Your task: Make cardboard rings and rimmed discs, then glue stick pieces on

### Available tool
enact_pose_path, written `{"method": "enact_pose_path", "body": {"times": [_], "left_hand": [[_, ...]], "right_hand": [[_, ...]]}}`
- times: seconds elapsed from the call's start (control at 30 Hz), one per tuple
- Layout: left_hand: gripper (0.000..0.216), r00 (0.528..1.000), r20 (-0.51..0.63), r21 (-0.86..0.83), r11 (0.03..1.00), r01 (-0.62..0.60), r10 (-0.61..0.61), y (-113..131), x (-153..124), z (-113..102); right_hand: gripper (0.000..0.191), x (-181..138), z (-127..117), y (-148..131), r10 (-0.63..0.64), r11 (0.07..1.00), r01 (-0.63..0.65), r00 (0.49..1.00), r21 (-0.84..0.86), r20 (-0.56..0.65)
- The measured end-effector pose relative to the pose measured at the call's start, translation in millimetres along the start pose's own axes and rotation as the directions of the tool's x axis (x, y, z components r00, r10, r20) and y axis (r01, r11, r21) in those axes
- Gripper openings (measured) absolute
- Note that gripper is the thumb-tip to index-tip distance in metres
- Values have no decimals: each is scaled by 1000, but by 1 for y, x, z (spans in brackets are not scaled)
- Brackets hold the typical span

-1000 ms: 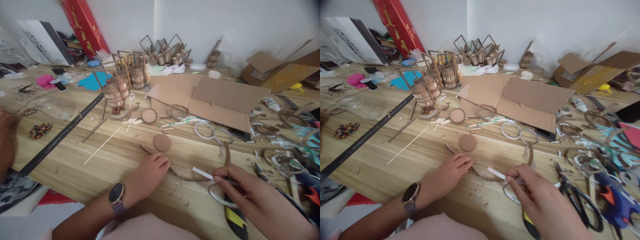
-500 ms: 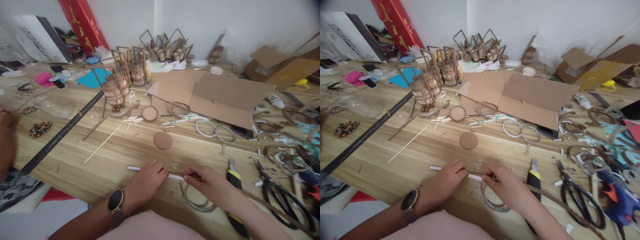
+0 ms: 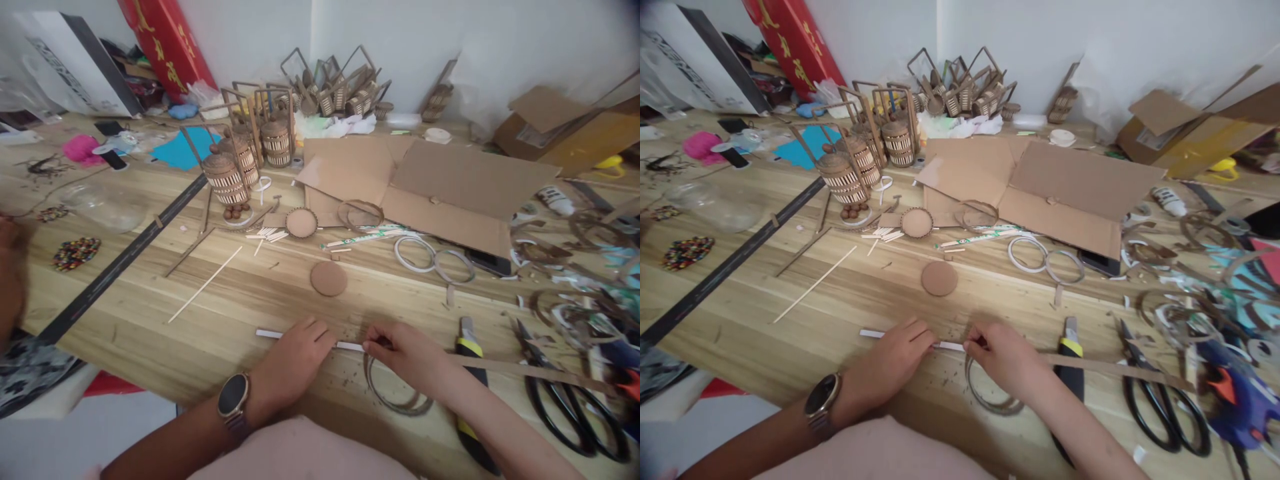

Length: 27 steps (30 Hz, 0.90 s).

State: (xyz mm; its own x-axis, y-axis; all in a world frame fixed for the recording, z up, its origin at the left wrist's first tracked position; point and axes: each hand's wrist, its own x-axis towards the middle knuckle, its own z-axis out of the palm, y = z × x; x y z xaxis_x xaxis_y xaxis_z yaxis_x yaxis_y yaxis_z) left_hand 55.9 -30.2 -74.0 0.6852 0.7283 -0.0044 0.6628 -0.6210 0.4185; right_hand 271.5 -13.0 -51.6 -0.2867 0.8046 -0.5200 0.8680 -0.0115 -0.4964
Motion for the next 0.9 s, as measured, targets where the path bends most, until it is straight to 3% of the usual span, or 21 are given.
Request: {"method": "enact_pose_path", "body": {"times": [0.9], "left_hand": [[20, 997, 60, 25, 999, -40, 38, -1, -1, -2]], "right_hand": [[14, 2, -7, -19, 80, 977, -74, 997, -199, 21]]}}
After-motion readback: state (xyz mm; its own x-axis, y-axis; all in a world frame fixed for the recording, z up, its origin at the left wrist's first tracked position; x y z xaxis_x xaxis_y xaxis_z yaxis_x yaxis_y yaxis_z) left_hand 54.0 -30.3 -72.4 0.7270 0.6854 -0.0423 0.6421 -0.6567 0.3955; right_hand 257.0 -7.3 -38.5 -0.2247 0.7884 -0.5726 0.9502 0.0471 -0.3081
